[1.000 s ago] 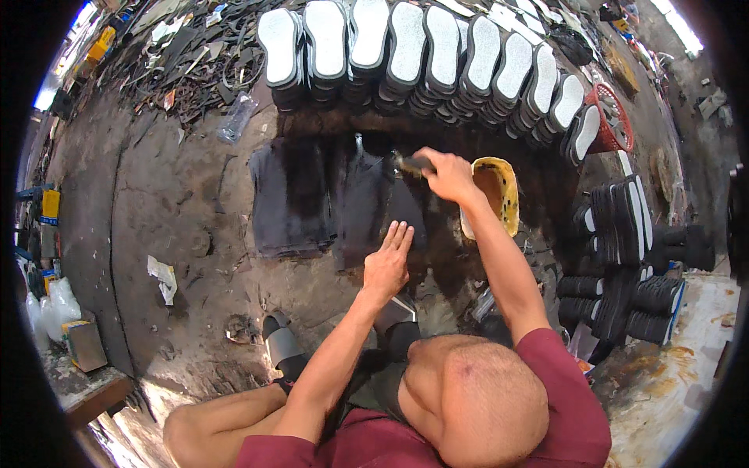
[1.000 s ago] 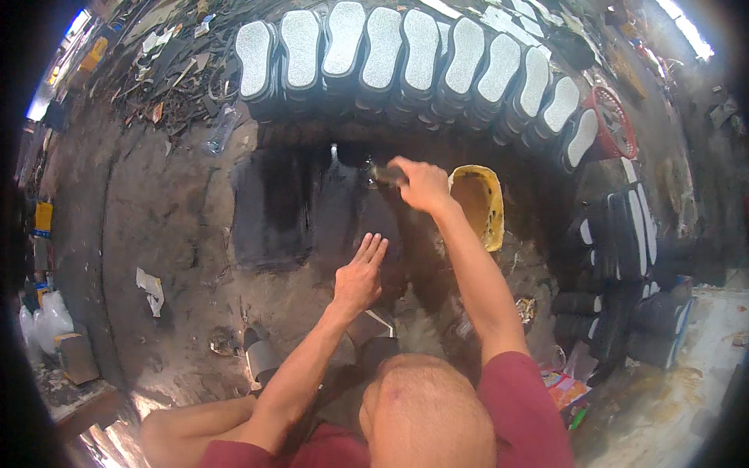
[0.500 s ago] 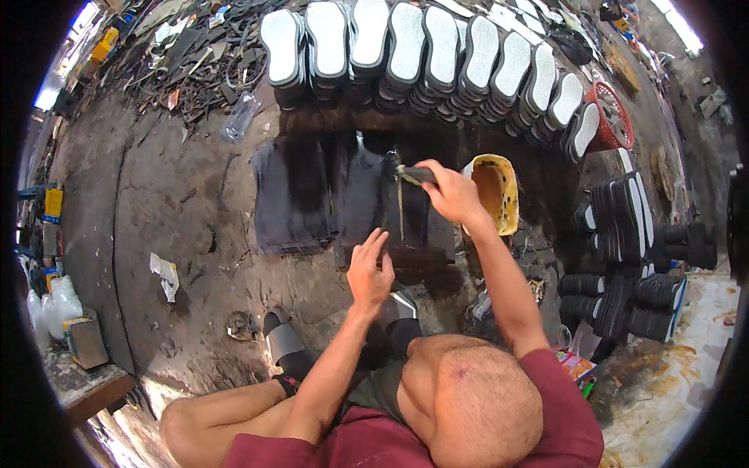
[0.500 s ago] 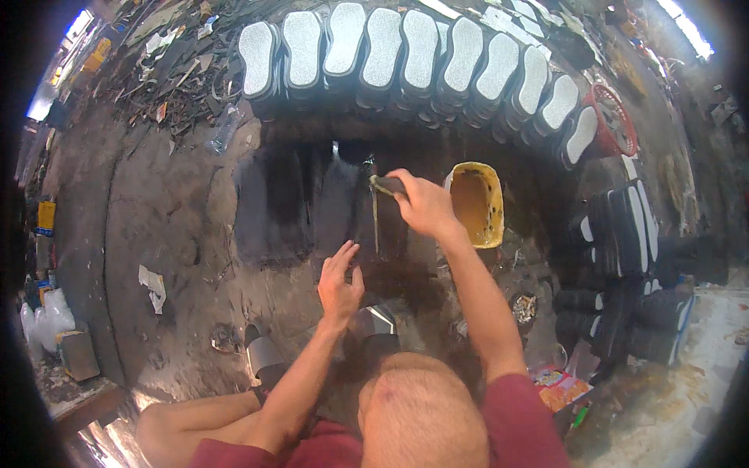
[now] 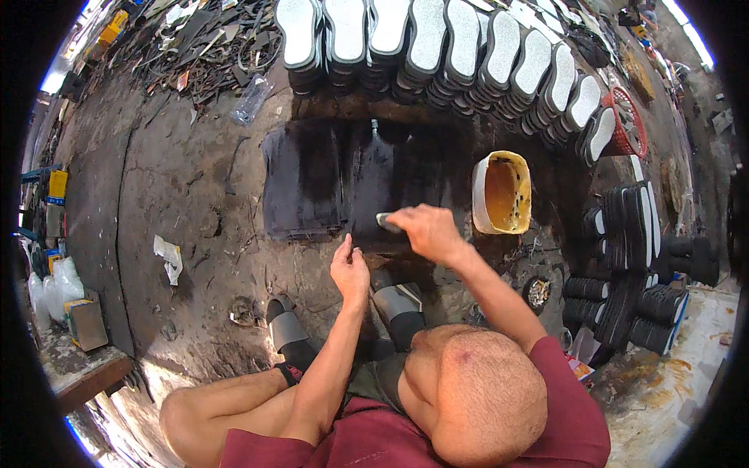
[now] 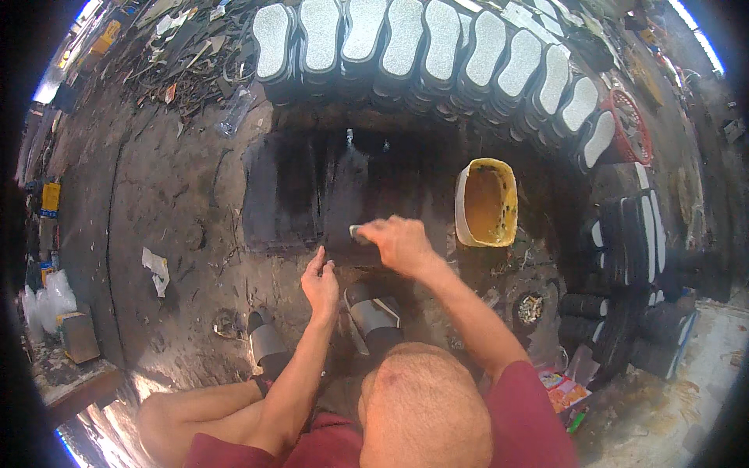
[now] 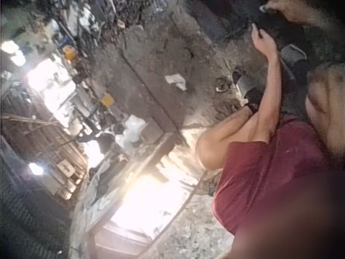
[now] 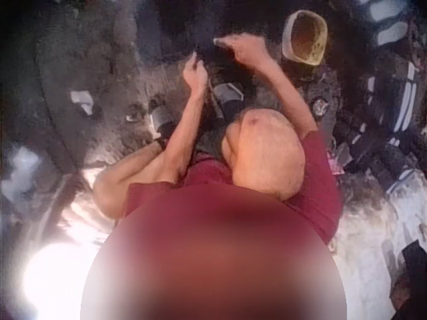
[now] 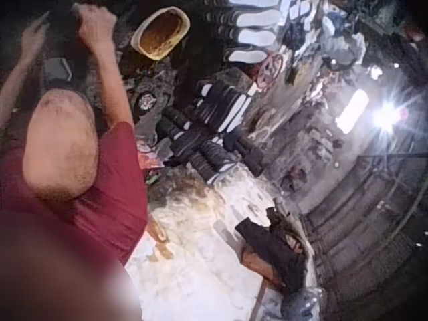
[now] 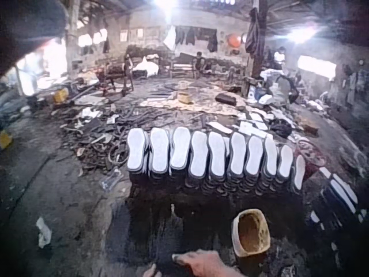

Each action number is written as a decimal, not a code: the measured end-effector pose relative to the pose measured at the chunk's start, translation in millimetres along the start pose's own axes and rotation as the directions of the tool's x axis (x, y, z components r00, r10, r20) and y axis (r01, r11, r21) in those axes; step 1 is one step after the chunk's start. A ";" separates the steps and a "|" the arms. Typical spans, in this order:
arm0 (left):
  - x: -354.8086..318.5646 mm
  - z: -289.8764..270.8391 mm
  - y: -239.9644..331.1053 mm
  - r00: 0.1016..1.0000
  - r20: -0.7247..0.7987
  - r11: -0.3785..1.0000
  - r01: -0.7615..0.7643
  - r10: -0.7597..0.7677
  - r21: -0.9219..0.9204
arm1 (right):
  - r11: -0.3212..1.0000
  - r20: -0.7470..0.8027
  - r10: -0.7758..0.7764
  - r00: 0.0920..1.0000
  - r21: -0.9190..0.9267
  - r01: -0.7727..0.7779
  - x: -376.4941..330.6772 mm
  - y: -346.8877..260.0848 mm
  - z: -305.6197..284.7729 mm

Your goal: The person sits on the ground and repeatedly applies a dark liquid from a yellow container onto flat black shoe parts using a brush. The person holds each part steady with one hand while brushing with the other, then places the treated part back onto a pile.

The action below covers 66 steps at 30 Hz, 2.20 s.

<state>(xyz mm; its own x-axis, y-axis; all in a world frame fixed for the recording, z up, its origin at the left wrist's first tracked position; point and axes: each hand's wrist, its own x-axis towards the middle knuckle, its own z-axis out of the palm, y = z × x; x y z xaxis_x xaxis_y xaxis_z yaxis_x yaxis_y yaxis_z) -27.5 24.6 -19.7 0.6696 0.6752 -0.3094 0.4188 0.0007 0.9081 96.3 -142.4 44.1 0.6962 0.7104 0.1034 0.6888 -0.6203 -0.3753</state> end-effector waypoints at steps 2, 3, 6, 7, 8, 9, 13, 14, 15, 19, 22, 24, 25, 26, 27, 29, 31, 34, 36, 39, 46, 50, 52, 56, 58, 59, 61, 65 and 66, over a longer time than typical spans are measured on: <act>-1.4 -1.6 1.8 1.000 0.008 1.000 -0.018 0.018 -0.002 | 0.996 -0.076 -0.050 0.996 -0.076 0.045 -31.3 -21.7 10.6; 0.1 -3.5 2.7 0.999 -0.001 0.999 -0.044 0.044 -0.017 | 0.992 -0.118 -0.081 0.990 -0.107 0.068 -41.7 -30.0 14.5; 7.8 -10.6 7.8 0.992 0.086 0.987 0.101 -0.090 -0.127 | 0.988 -0.050 -0.054 0.997 -0.150 0.045 -56.8 -41.9 8.3; 11.1 -11.2 11.5 0.993 0.106 0.981 0.074 -0.055 -0.179 | 0.990 -0.056 0.068 0.996 0.128 -0.061 -57.5 -42.0 -0.7; 14.1 -10.9 16.9 0.988 0.143 0.967 0.088 -0.055 -0.237 | 0.909 -0.005 0.193 0.981 0.379 -0.177 -56.1 -39.8 -13.1; 17.4 -9.0 24.0 0.979 0.186 0.949 0.138 -0.087 -0.283 | 0.738 0.135 0.332 0.933 0.580 -0.347 -54.5 -37.6 -28.6; 24.0 26.4 66.7 0.978 0.180 0.886 0.173 -0.103 -0.430 | 0.654 -0.430 0.519 0.739 0.756 -0.020 -42.5 -15.7 -102.4; 28.4 36.9 79.2 0.927 0.282 0.834 0.351 -0.247 -0.425 | 0.692 -0.547 0.527 0.650 0.720 0.046 -36.9 -12.5 -114.0; 28.5 44.9 90.0 0.853 0.364 0.797 0.496 -0.373 -0.345 | 0.787 -0.633 0.492 0.598 0.617 0.006 -33.0 -8.7 -125.4; 33.0 45.0 116.5 0.899 0.421 0.804 0.336 -0.119 -0.491 | 0.805 -0.694 0.491 0.526 0.593 0.032 -22.1 -5.4 -133.8; 51.3 4.9 113.5 0.886 0.462 0.757 0.273 0.043 -0.594 | 0.768 -0.673 0.541 0.504 0.640 0.029 -25.0 -5.1 -120.2; 73.8 -21.0 105.3 0.910 0.415 0.728 0.268 0.024 -0.630 | 0.743 -0.648 0.584 0.489 0.669 -0.001 -31.6 -3.8 -111.1; 87.5 -35.3 99.7 0.906 0.420 0.701 0.273 0.042 -0.658 | 0.718 -0.614 0.613 0.497 0.696 -0.026 -34.7 -2.7 -107.2; 102.5 -47.7 94.3 0.903 0.424 0.712 0.340 -0.066 -0.614 | 0.702 -0.598 0.635 0.490 0.710 -0.043 -37.8 -1.6 -104.5; 115.7 -56.3 88.7 0.892 0.438 0.699 0.382 -0.109 -0.604 | 0.689 -0.584 0.663 0.468 0.721 -0.076 -40.2 -0.5 -101.9; 130.5 -64.8 78.6 0.896 0.435 0.708 0.365 -0.091 -0.605 | 0.701 -0.596 0.639 0.486 0.712 -0.047 -42.5 0.9 -98.7; 135.5 -68.4 74.0 0.891 0.419 0.741 0.400 -0.176 -0.540 | 0.694 -0.592 0.638 0.492 0.719 -0.035 -41.3 1.1 -97.1; 128.2 -63.0 74.2 0.874 0.485 0.831 0.259 0.014 -0.492 | 0.673 -0.576 0.650 0.496 0.739 -0.023 -36.3 -0.6 -96.6; 124.7 -59.4 74.3 0.800 0.598 0.747 0.367 0.051 -0.554 | 0.677 -0.578 0.664 0.474 0.734 -0.054 -33.9 -2.0 -97.4; 136.6 -62.0 66.0 0.872 0.489 0.568 0.406 -0.008 -0.715 | 0.723 -0.628 0.621 0.469 0.690 -0.033 -34.2 -3.5 -98.7; 180.9 -98.5 30.6 0.946 0.172 0.790 0.325 -0.276 -0.521 | 0.637 -0.541 0.704 0.460 0.767 -0.072 -32.3 -10.5 -95.9; 125.2 -73.6 32.9 0.692 -0.376 0.773 -0.437 0.616 0.460 | 0.573 -0.457 0.764 0.455 0.805 -0.154 -6.5 -10.1 -96.9; 93.4 -50.9 37.8 0.573 0.397 0.437 -0.813 0.717 0.383 | 0.690 -0.520 0.661 0.541 0.704 -0.166 11.2 -5.2 -101.3; 73.2 -35.3 45.6 0.487 0.692 0.342 -0.872 0.533 0.350 | 0.686 -0.464 0.616 0.636 0.713 -0.143 36.0 7.0 -113.7; 83.2 -44.9 50.1 0.500 0.764 0.481 -0.829 0.408 0.286 | 0.684 -0.458 0.632 0.625 0.708 -0.173 40.3 10.9 -117.3; 86.5 -50.5 52.0 0.486 0.774 0.497 -0.828 0.406 0.259 | 0.679 -0.453 0.642 0.618 0.711 -0.183 40.2 11.9 -118.3; 91.6 -55.3 57.0 0.493 0.841 0.520 -0.790 0.223 0.325 | 0.697 -0.448 0.632 0.632 0.685 -0.211 38.2 12.0 -118.3; 63.7 -19.1 59.0 0.391 0.763 0.403 -0.896 0.514 0.187 | 0.706 -0.449 0.639 0.625 0.666 -0.243 41.0 15.1 -117.9; 48.8 -4.8 56.0 0.411 0.741 0.383 -0.896 0.530 0.223 | 0.712 -0.456 0.634 0.625 0.660 -0.240 45.3 18.0 -118.2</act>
<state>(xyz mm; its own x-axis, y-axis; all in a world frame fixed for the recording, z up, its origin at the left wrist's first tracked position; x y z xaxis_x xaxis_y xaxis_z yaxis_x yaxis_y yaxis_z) 25.6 61.2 17.4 0.9522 -0.2689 0.1450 -0.3029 -0.7695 0.5622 164.2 -160.7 150.9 0.9639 -0.1003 0.2466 0.1895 -0.3925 -0.9000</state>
